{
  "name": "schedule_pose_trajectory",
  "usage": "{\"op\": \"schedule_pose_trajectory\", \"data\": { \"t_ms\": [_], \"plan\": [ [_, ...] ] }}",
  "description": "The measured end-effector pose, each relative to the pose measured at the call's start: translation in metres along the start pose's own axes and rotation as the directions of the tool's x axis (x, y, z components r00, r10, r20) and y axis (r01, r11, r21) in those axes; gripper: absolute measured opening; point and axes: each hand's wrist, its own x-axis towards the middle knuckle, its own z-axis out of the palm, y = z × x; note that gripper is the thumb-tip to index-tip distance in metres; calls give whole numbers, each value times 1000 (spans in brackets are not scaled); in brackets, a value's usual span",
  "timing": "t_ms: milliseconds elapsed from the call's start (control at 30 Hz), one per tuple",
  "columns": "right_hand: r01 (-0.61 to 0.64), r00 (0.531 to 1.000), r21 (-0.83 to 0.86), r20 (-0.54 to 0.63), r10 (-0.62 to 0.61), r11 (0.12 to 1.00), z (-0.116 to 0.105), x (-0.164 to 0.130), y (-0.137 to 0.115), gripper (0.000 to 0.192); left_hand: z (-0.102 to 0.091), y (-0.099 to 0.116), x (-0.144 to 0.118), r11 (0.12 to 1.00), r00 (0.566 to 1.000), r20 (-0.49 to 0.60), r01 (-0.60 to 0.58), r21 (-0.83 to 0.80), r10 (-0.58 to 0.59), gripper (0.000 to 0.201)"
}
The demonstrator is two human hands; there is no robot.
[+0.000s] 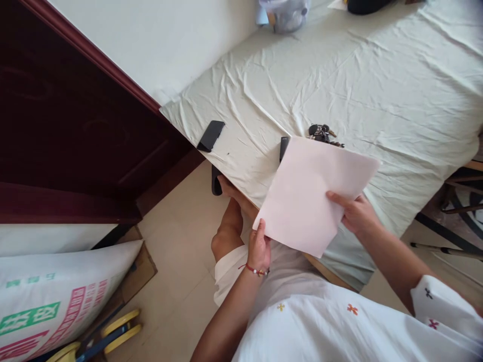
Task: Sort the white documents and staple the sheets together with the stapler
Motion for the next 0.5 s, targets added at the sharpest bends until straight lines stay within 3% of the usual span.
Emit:
{"op": "schedule_pose_trajectory", "data": {
  "t_ms": [67,133,167,300,367,400,467,500],
  "plan": [
    [10,997,-104,75,-2,995,-11,4,-30,59,-3,14,6,993,990,130,-65,97,52,56],
    [66,975,-223,221,-16,973,-15,3,-59,52,1,30,16,973,958,261,-165,161,119,60],
    [139,958,-274,281,-59,952,-15,1,-72,47,6,39,22,964,929,338,-212,161,148,64],
    [459,840,-336,467,-278,823,-3,-3,-110,45,39,74,40,939,743,647,-322,122,171,72],
    [588,771,-324,504,-391,741,1,-2,-120,46,55,88,45,892,654,716,-441,100,243,63],
    [643,735,-315,509,-448,698,2,-1,-123,44,61,93,47,864,635,715,-497,87,293,55],
    [720,675,-295,507,-536,628,1,2,-124,41,70,99,49,821,628,686,-565,77,367,41],
    [730,667,-291,504,-549,619,-1,5,-122,42,73,100,50,813,640,665,-576,85,385,39]
  ]
}}
